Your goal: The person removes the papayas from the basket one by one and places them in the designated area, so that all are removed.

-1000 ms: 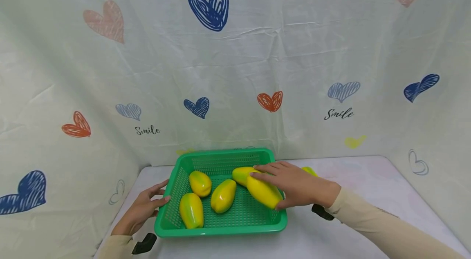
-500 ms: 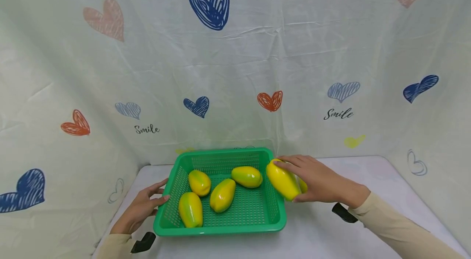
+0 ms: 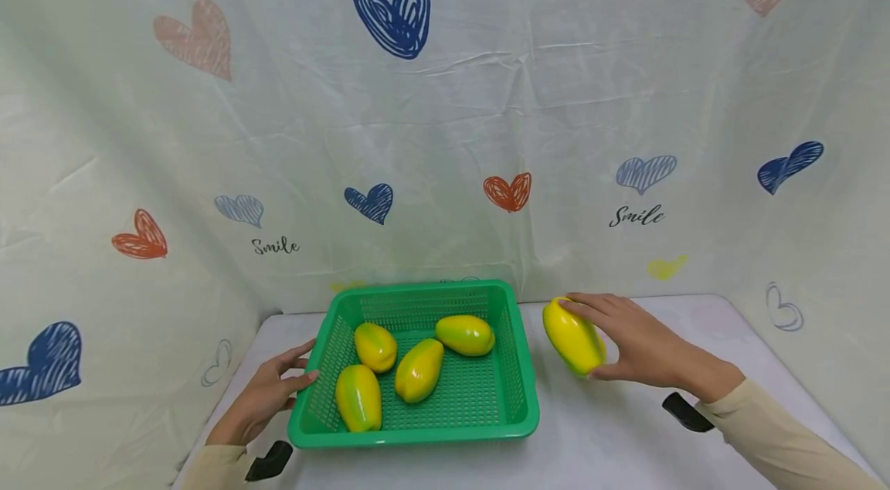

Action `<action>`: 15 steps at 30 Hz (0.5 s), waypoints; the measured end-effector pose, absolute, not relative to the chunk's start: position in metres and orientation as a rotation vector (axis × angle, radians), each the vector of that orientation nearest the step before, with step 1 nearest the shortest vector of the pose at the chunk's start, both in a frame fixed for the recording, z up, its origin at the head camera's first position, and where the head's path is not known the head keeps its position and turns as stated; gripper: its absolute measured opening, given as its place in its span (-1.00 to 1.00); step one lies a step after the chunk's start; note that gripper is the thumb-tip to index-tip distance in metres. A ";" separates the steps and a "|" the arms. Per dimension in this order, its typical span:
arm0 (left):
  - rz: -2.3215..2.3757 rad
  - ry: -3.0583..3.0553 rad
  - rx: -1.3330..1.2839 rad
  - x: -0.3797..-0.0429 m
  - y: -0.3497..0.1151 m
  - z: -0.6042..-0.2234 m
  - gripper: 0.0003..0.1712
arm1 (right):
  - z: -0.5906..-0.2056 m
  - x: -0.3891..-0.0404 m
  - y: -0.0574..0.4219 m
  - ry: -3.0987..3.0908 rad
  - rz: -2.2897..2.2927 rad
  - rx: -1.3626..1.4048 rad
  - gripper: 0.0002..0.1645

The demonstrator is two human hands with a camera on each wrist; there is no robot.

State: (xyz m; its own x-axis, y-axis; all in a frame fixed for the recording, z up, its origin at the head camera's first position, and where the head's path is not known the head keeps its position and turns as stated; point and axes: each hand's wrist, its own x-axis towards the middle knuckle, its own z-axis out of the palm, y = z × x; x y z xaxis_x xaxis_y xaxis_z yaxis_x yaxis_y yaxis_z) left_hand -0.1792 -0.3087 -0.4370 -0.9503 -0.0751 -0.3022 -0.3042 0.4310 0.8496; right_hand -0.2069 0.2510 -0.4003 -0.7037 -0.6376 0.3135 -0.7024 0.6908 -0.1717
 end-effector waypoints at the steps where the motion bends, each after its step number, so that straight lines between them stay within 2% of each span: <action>1: 1.530 2.467 -0.321 -0.179 -0.309 -0.437 -0.16 | -0.402 -0.207 0.254 -2.679 0.413 1.063 0.29; 15: 1.524 2.473 -0.314 -0.179 -0.309 -0.438 -0.16 | -0.412 -0.203 0.287 -2.769 0.473 0.875 0.32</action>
